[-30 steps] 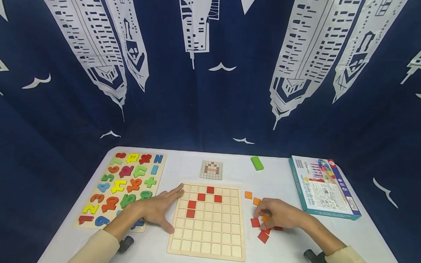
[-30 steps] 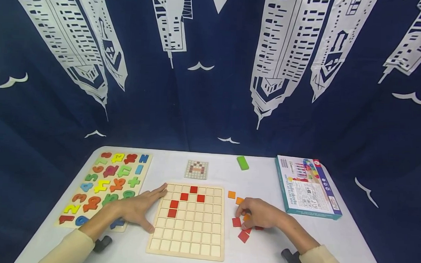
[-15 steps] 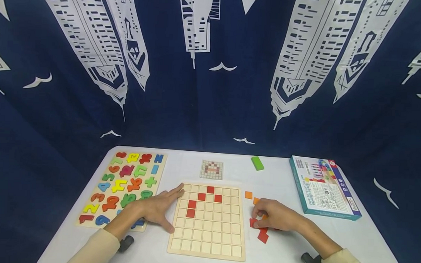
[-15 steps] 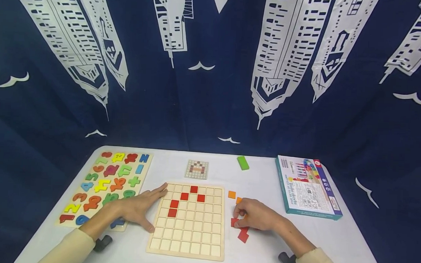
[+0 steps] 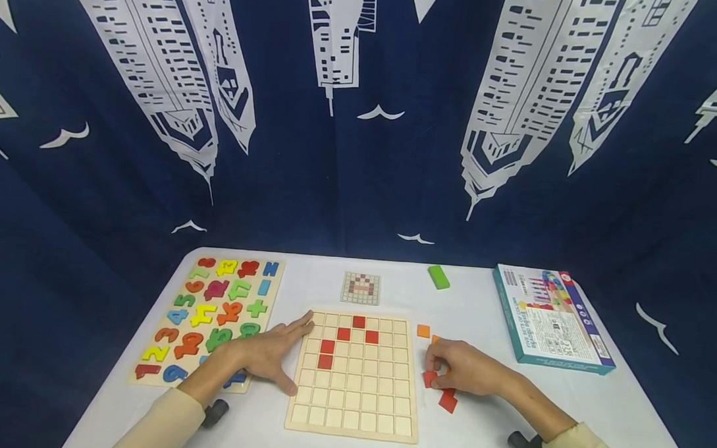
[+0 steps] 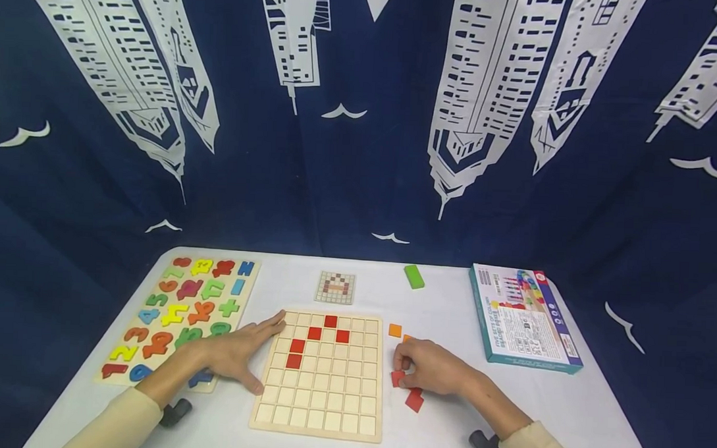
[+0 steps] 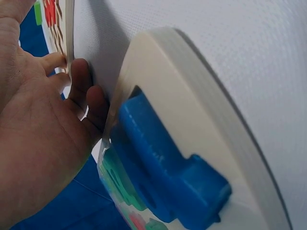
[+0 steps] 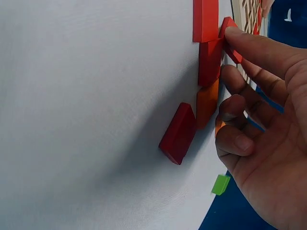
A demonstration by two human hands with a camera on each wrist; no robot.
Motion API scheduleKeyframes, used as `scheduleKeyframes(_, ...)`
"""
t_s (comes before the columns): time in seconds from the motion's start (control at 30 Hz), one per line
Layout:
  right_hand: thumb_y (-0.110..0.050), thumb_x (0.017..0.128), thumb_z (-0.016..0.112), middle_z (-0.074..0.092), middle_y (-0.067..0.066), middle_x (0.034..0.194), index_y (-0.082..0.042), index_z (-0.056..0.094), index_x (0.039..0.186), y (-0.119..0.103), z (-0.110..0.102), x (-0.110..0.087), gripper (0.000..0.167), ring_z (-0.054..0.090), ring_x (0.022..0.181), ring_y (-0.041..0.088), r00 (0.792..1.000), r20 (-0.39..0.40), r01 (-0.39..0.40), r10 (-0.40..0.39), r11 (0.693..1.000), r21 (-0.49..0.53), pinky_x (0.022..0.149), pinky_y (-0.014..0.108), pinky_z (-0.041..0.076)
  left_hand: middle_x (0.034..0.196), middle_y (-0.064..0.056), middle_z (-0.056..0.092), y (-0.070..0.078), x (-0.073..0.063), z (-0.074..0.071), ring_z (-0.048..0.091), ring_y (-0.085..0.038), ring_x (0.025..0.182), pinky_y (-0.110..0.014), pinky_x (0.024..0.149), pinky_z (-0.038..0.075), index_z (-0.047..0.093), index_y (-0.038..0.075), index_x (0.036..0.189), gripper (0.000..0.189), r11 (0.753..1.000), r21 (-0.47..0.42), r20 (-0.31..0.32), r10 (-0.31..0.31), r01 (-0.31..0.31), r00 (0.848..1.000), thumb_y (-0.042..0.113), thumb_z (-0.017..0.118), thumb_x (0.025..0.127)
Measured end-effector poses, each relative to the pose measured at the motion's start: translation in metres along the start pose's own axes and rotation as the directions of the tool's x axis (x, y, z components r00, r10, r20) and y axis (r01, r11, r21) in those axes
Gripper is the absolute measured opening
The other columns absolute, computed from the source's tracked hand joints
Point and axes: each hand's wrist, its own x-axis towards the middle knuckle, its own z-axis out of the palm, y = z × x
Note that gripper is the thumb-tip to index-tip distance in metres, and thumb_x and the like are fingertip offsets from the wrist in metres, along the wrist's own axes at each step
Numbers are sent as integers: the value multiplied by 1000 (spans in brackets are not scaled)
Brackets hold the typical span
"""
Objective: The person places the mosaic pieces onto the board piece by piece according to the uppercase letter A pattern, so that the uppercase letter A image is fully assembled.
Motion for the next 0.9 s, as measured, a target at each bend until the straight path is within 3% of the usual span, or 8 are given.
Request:
scheduleKeyframes(0.27,-23,77,74,53,-12,68,-30,59,84,0,3,5,18,49,62,7,1000,1,-3,3,999,40,53,22,42,154,7,-9,1,0,0,17,-38,135,-58,100,28,14,22,149,125,1000,-1,2,-10,10,1000,69,74,51)
scheduleKeyframes(0.4,-25,79,73,54,-8,66,-26,61,86,-3,2,7,14,50,60,9,1000,12,8,-9,988,155,54,22,42,154,6,-9,1,-1,0,17,-37,136,-58,100,28,13,21,150,125,1000,-6,2,-6,6,1000,70,74,51)
scheduleKeyframes(0.67,-23,84,68,56,1,71,-19,64,98,-9,1,10,16,52,61,18,997,59,18,-47,907,421,60,25,44,154,7,-8,1,1,0,18,-37,135,-58,99,29,15,23,149,124,1000,-3,-3,-7,7,1000,69,75,51)
scheduleKeyframes(0.9,-14,89,60,61,7,80,-13,63,110,-18,10,20,22,52,60,33,989,97,38,-110,833,552,55,31,48,154,7,-9,1,0,0,17,-36,136,-57,101,27,13,22,149,125,1000,-1,4,-12,12,1000,70,74,51)
